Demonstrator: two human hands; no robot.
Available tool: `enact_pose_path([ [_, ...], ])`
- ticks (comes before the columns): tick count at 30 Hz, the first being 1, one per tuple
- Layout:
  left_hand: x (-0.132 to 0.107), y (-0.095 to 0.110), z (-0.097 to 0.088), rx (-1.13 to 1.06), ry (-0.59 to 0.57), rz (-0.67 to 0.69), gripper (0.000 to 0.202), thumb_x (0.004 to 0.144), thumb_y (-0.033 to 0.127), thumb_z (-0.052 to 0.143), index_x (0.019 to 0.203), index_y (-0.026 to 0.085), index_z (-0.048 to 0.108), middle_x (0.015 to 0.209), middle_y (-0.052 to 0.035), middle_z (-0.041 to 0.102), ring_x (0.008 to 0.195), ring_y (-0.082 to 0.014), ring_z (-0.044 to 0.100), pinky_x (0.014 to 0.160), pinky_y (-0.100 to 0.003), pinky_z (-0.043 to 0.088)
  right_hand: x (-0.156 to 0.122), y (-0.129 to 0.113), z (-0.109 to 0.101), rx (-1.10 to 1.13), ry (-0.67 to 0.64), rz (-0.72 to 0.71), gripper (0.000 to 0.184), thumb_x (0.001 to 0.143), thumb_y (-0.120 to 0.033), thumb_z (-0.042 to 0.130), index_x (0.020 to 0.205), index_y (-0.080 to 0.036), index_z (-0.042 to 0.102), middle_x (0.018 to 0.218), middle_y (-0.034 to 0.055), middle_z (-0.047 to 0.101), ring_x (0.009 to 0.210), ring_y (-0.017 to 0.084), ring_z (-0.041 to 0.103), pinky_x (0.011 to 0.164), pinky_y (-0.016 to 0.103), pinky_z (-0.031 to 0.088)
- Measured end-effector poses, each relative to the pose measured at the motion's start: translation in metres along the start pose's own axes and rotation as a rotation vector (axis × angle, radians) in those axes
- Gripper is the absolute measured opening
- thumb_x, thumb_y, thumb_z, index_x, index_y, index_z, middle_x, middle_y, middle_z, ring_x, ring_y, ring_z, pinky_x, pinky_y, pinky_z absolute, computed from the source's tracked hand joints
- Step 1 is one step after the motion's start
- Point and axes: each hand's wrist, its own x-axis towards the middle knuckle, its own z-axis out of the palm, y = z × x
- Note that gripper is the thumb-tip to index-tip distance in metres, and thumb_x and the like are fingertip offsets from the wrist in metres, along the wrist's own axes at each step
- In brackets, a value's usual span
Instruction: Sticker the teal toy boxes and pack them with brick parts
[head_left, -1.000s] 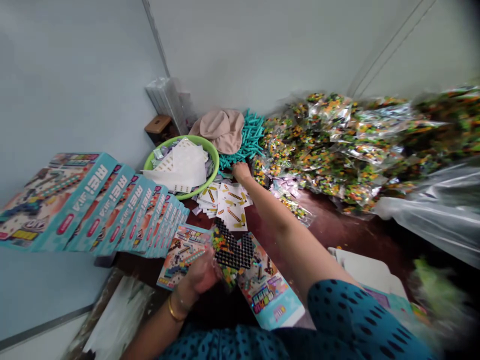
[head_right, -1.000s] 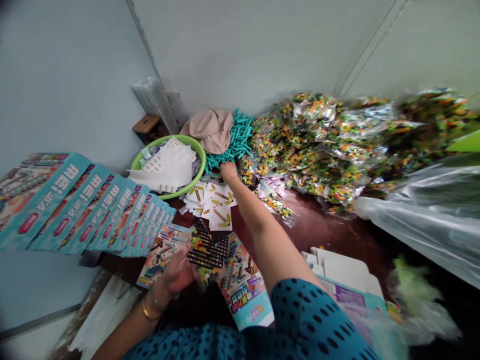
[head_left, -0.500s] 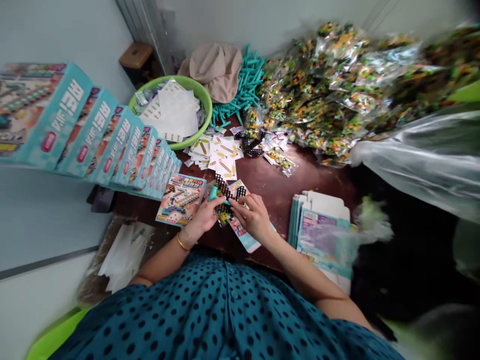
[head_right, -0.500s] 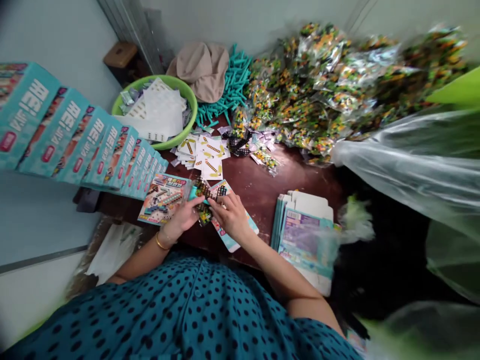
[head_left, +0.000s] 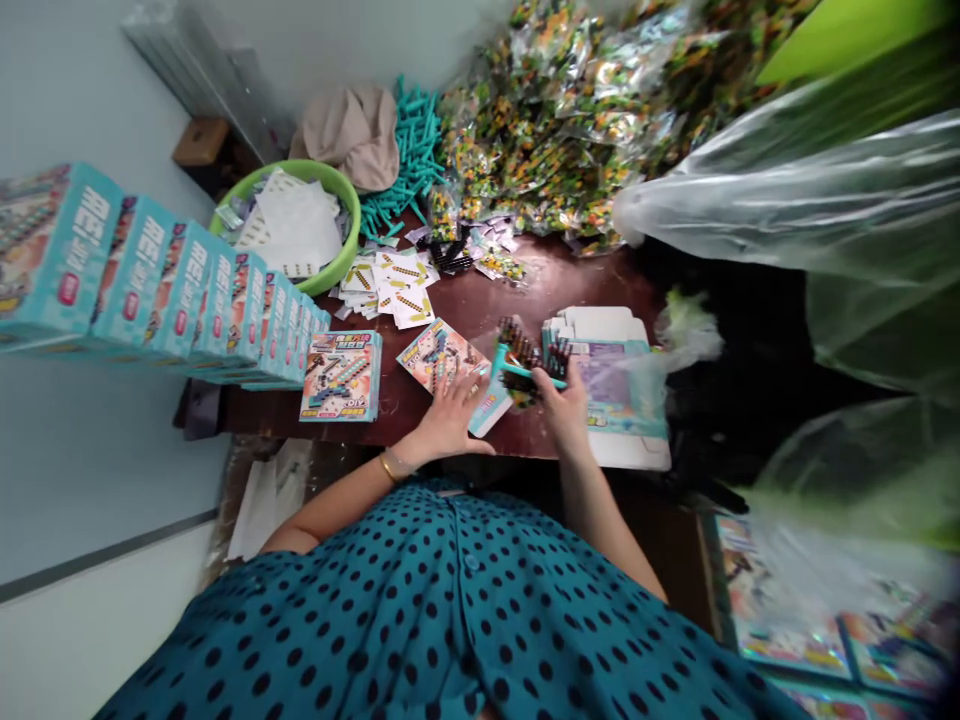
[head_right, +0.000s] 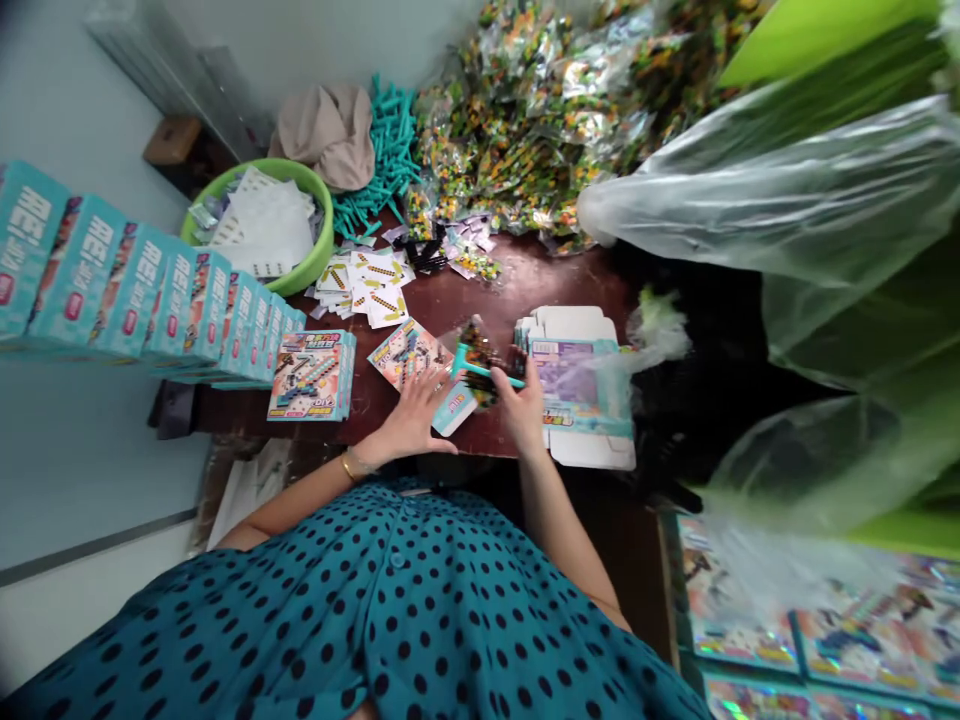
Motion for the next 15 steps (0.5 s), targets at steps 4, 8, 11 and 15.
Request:
enact_pose_path([
  [4,0.0,-0.002,0.013,0.246,-0.041,-0.004,0.057,0.08,0.021,0.073,0.137,0.019,0.065,0.157,-0.0174,0.049,0.152,-0.0409,0.032,0.125,-0.061,0.01,-0.002,0.019,-0.074,0.093,0.011,0.107,0.058,0.077,-0.05,0.076,0.127,-0.021,0.066,0.117,0.0073,0.075,0.104,0.024,0.071,0.098,0.04,0.056],
  [8,0.013,0.013,-0.013,0.128,0.253,0.071,0.043,0.096,0.033,0.056,0.136,0.023,0.066,0.143,-0.0131,0.063,0.138,-0.0321,0.051,0.122,-0.052,0.028,-0.017,0.017,-0.071,0.357,-0.317,0.282,0.068,0.075,-0.052,0.078,0.135,-0.025,0.064,0.117,0.0067,0.077,0.094,0.026,0.075,0.08,0.038,0.062],
  [11,0.022,0.029,-0.033,-0.023,0.336,0.114,0.047,0.104,0.045,0.04,0.14,0.024,0.062,0.144,-0.0111,0.062,0.138,-0.0272,0.052,0.121,-0.046,0.032,-0.007,0.002,-0.038,0.339,-0.396,0.167,0.061,0.075,-0.05,0.079,0.129,-0.024,0.069,0.118,0.0036,0.077,0.101,0.025,0.074,0.088,0.039,0.061],
  [15,0.026,0.037,-0.029,-0.027,0.399,0.094,0.055,0.105,0.052,0.036,0.146,0.022,0.056,0.152,-0.0123,0.055,0.145,-0.0259,0.044,0.125,-0.045,0.026,0.025,-0.018,-0.019,0.126,-0.264,-0.055,0.061,0.075,-0.043,0.079,0.132,-0.021,0.068,0.126,0.0043,0.074,0.113,0.027,0.07,0.105,0.044,0.054],
])
